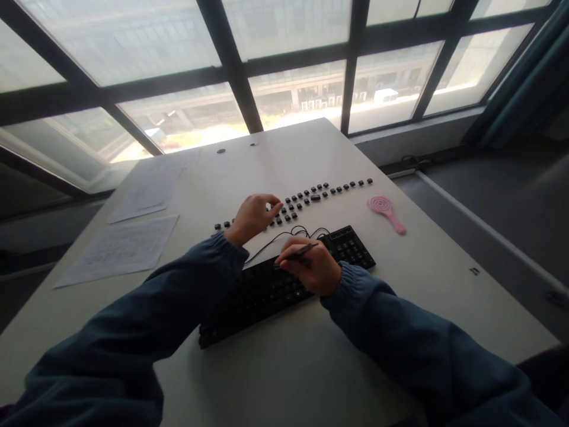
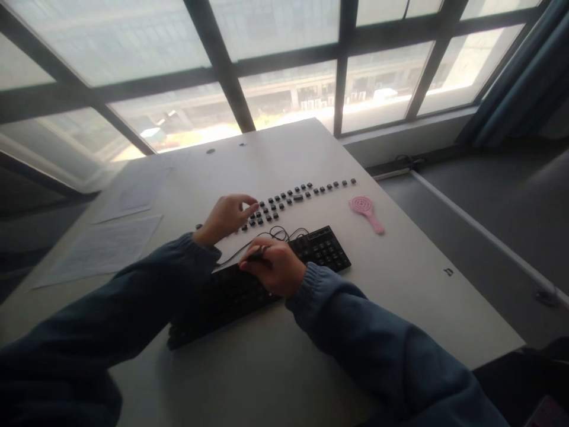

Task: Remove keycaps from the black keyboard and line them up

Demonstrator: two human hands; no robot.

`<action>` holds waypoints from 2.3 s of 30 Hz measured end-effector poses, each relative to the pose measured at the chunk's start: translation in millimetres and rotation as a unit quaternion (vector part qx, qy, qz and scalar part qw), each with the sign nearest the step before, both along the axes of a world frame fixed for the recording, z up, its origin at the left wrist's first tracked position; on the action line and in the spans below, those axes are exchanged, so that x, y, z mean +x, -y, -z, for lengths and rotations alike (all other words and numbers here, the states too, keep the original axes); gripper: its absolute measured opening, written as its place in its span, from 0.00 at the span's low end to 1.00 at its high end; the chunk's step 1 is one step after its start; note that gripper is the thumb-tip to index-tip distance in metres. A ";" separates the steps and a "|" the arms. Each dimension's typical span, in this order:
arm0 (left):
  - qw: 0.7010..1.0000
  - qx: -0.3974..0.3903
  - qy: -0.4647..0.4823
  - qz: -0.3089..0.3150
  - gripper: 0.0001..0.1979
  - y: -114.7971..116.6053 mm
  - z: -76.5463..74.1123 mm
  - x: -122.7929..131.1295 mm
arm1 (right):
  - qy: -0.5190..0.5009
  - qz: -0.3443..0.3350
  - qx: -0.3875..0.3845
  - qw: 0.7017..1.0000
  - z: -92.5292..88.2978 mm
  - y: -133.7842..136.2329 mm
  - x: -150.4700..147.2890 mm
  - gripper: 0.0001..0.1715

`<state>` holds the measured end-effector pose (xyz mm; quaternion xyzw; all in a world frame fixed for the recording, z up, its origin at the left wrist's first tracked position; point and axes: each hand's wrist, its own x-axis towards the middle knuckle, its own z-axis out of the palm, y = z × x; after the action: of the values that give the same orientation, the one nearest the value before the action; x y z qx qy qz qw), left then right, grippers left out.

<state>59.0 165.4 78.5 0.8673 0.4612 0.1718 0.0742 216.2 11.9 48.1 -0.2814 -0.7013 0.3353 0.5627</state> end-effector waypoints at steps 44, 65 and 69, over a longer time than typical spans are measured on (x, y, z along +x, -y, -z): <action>0.994 0.013 0.083 0.065 0.19 223.8 87.9 -73.4 | 0.247 -0.041 -0.255 0.934 30.3 -34.5 5.9 0.16; 0.995 0.011 0.080 0.065 0.18 223.8 87.0 -73.1 | 0.284 -0.075 -0.256 0.921 30.3 -38.2 10.1 0.15; 0.995 0.014 0.080 0.063 0.18 223.7 88.0 -72.9 | 0.310 -0.081 -0.182 0.930 33.5 -34.4 6.2 0.12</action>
<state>-13.9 -58.3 -9.5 0.8791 0.3955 0.2424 0.1095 222.5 46.3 14.6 -0.4113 -0.7878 0.3980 0.2275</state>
